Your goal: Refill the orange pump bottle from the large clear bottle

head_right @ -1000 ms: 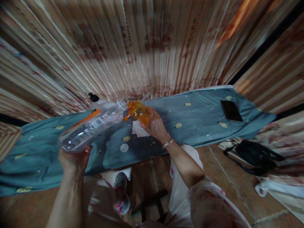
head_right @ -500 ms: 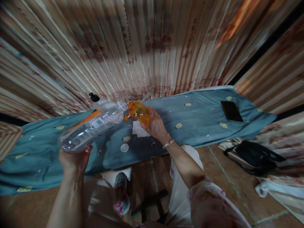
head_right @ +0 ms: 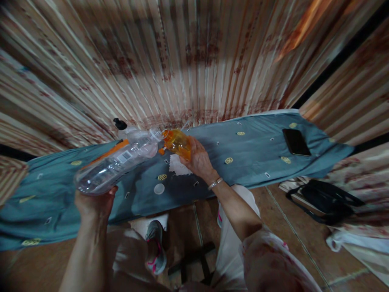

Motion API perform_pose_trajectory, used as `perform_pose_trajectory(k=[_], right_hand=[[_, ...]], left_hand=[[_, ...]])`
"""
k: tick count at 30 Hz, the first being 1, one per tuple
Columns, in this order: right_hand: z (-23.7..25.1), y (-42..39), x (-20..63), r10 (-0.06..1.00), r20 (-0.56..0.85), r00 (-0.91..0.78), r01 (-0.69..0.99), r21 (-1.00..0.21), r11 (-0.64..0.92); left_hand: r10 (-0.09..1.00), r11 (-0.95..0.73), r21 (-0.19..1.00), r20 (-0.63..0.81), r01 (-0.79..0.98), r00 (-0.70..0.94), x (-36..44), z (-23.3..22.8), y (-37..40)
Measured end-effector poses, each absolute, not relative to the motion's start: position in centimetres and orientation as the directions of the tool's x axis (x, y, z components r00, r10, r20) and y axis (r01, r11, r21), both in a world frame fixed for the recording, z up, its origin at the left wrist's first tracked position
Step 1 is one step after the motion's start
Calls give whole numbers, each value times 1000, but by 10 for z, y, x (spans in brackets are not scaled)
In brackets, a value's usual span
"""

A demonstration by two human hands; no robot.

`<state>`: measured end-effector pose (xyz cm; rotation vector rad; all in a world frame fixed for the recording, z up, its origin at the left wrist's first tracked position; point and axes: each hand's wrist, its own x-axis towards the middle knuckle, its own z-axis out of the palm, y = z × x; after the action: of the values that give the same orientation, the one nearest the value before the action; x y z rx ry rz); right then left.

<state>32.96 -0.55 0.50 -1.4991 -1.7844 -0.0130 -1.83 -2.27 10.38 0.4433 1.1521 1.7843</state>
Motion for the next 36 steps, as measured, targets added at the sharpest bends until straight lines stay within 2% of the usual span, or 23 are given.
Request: perform_pose_trajectory(k=[12,17,26,33,36], right_hand=[[8,-6,329,838,545,9,834,-467,294],[6,-6,328,832,555,16,834,-467,295],[1,-4,330,834,551,2,837,-458,300],[0,-4,331,833,554,7,842,-453,294],[-1,-5,332,814,581,-2,835,-447,321]], left_hand=[[849,-146,864,-141,-482,-510,-15,104,-23],[867,-124,856,-153,-501,-475,-19,103,-24],[835,-123,860,-180,-495,-519,-16,103,-20],[869,-190,881,-54,-433,-492,-20,98,-20],[862,-167,865,-106,-474,-496,-21,98,-20]])
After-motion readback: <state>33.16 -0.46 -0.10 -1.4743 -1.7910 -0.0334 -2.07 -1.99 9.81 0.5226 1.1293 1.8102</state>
